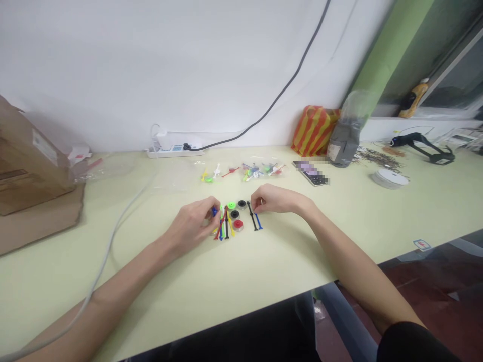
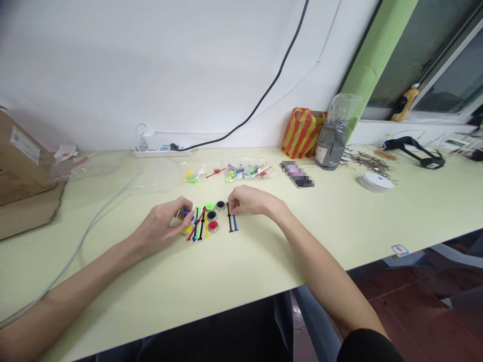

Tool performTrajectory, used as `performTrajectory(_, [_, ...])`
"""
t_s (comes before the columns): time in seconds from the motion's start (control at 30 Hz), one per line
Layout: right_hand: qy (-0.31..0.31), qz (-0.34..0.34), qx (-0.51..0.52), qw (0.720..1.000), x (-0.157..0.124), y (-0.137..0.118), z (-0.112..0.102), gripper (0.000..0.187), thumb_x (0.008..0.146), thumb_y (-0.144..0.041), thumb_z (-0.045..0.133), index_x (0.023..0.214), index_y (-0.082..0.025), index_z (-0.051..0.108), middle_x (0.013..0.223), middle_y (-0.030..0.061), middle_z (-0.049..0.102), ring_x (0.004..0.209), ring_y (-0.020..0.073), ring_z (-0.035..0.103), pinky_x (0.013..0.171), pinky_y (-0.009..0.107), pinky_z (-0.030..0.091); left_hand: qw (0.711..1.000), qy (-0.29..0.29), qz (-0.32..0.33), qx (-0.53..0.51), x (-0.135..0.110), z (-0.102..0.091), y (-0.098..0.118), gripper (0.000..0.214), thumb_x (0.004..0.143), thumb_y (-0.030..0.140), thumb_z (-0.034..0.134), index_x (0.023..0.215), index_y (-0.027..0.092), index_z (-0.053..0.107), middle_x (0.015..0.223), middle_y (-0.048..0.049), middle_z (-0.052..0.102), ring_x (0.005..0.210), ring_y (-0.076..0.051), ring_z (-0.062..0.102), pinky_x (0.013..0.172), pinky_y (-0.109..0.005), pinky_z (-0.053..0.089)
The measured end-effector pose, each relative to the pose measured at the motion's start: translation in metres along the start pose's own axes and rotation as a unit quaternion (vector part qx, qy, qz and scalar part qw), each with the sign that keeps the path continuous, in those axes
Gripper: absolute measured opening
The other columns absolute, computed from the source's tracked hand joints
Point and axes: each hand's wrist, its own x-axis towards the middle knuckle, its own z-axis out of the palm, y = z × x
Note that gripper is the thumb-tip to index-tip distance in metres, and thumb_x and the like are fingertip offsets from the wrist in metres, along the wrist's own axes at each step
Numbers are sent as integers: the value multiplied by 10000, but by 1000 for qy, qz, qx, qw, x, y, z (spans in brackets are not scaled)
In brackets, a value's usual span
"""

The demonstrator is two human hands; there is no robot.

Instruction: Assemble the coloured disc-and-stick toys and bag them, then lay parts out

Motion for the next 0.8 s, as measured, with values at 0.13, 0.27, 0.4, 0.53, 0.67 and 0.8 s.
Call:
performTrajectory(0.13, [-3, 6, 7, 1000, 0, 0, 0, 116, 779, -125, 620, 821, -156, 724, 810, 32, 715, 686, 137, 606, 586, 222, 397, 1000, -1, 1, 1, 0, 0, 1, 75, 939, 269, 476, 905, 209, 507, 725, 31, 581, 600, -103, 513, 608, -237, 403])
performTrajectory(0.27, [-4, 2, 7, 1000, 0, 0, 0, 110, 772, -119, 627, 808, -153, 725, 794, 31, 711, 669, 134, 594, 581, 222, 394, 1000, -1, 3, 4, 0, 0, -1, 72, 942, 270, 481, 912, 210, 510, 726, 34, 575, 608, -104, 512, 621, -238, 407])
performTrajectory(0.4, [-5, -4, 3, 1000, 0, 0, 0, 118, 774, -125, 618, 808, -151, 728, 795, 35, 715, 678, 137, 603, 583, 224, 402, 1000, -3, 1, -1, -1, 0, -1, 66, 939, 266, 484, 908, 212, 506, 731, 38, 576, 606, -101, 517, 617, -231, 407])
performTrajectory(0.53, [-7, -4, -5, 1000, 0, 0, 0, 129, 775, -130, 606, 808, -150, 729, 791, 31, 711, 670, 131, 594, 584, 224, 401, 1000, -1, 3, -1, 0, 0, 0, 67, 941, 263, 483, 904, 211, 501, 727, 38, 574, 604, -99, 517, 613, -229, 403])
performTrajectory(0.67, [-6, 0, -5, 1000, 0, -1, 0, 124, 776, -128, 607, 803, -152, 725, 783, 28, 705, 657, 126, 580, 575, 222, 389, 1000, -3, 1, 4, 0, 0, 0, 78, 944, 270, 481, 904, 208, 506, 730, 33, 579, 605, -101, 517, 612, -233, 399])
performTrajectory(0.8, [-6, 6, 1, 1000, -1, -2, 0, 118, 776, -126, 611, 800, -155, 723, 785, 29, 705, 661, 129, 585, 576, 222, 387, 1000, -7, -1, 1, 0, 0, 0, 83, 944, 276, 479, 909, 209, 512, 739, 28, 586, 606, -105, 511, 620, -239, 405])
